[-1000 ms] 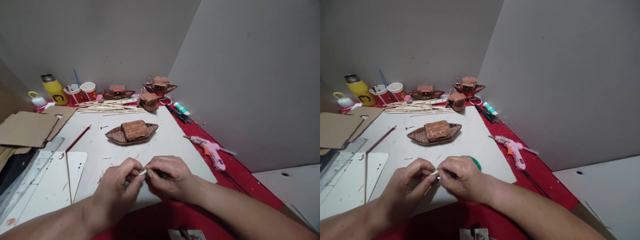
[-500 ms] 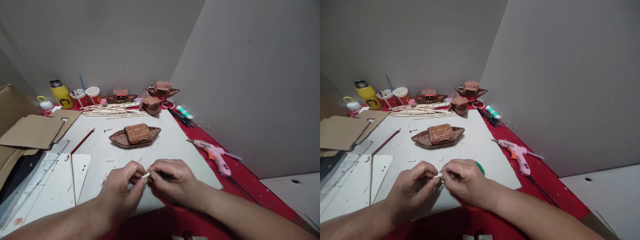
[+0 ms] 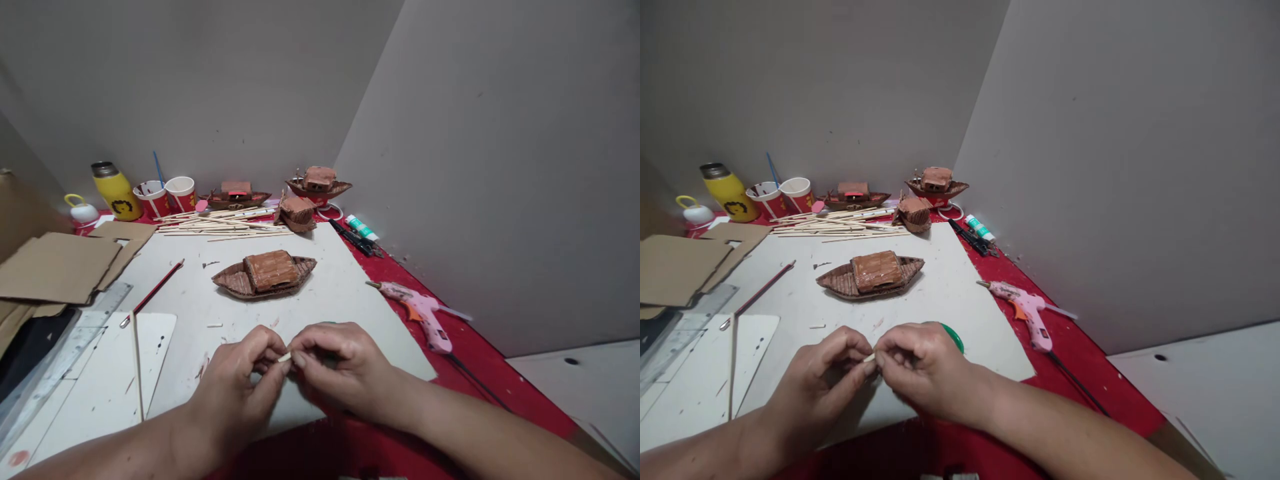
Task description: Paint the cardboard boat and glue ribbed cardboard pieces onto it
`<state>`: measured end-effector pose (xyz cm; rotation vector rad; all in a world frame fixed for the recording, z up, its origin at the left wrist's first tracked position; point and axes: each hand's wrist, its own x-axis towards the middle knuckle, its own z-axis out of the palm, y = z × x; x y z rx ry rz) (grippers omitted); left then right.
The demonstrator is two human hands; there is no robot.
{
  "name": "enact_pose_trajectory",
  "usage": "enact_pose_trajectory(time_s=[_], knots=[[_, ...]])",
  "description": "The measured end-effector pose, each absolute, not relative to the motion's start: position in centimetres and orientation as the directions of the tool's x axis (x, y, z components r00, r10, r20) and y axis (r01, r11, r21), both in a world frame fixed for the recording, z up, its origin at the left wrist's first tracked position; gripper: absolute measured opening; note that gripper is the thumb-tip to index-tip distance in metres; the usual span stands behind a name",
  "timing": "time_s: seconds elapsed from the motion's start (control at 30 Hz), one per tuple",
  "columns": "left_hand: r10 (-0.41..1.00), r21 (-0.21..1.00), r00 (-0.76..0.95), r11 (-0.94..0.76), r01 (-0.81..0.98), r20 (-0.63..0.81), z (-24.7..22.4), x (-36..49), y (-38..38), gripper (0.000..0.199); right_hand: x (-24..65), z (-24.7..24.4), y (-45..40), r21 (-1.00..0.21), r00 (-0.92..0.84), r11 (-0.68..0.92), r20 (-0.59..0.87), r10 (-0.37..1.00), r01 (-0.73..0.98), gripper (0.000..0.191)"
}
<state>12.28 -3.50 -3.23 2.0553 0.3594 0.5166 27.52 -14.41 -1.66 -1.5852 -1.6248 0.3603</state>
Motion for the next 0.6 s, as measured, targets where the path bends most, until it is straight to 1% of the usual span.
enact_pose_trajectory(time_s=[0.13,0.23,0.3,0.37,0.43,0.5,0.6], knots=[[0.443,0.882,0.884,-0.465,0.083,0.150,-3.49,12.10,-3.50,0.010,27.62,-2.04,-14.48,-0.648,0.068,0.228,0.399,0.915,0.727,0.019],[0.431,0.919,0.899,-0.380,0.102,0.079,-3.55,12.06,-3.51,0.014,27.64,-2.32,-14.53,-0.587,0.049,0.268,0.467,0.883,0.764,0.018],[0.423,0.962,0.906,-0.254,0.095,0.022,-3.46,12.16,-3.53,0.016,27.64,-2.33,-14.53,-0.586,0.066,0.260,0.476,0.877,0.768,0.017],[0.425,0.994,0.904,-0.079,0.080,-0.039,-3.27,12.32,-3.56,0.018,27.64,-2.23,-14.49,-0.632,0.099,0.241,0.453,0.886,0.737,0.017],[0.430,0.996,0.899,0.060,0.066,-0.086,-3.05,12.48,-3.57,0.019,27.63,-2.14,-14.42,-0.676,0.117,0.239,0.436,0.893,0.697,0.018],[0.436,0.993,0.894,0.096,0.070,-0.105,-2.90,12.56,-3.57,0.019,27.60,-2.18,-14.34,-0.680,0.114,0.251,0.443,0.889,0.689,0.016],[0.422,0.996,0.902,0.049,0.073,-0.087,-2.87,12.54,-3.56,0.019,27.54,-2.43,-14.30,-0.635,0.097,0.255,0.464,0.880,0.729,0.014]])
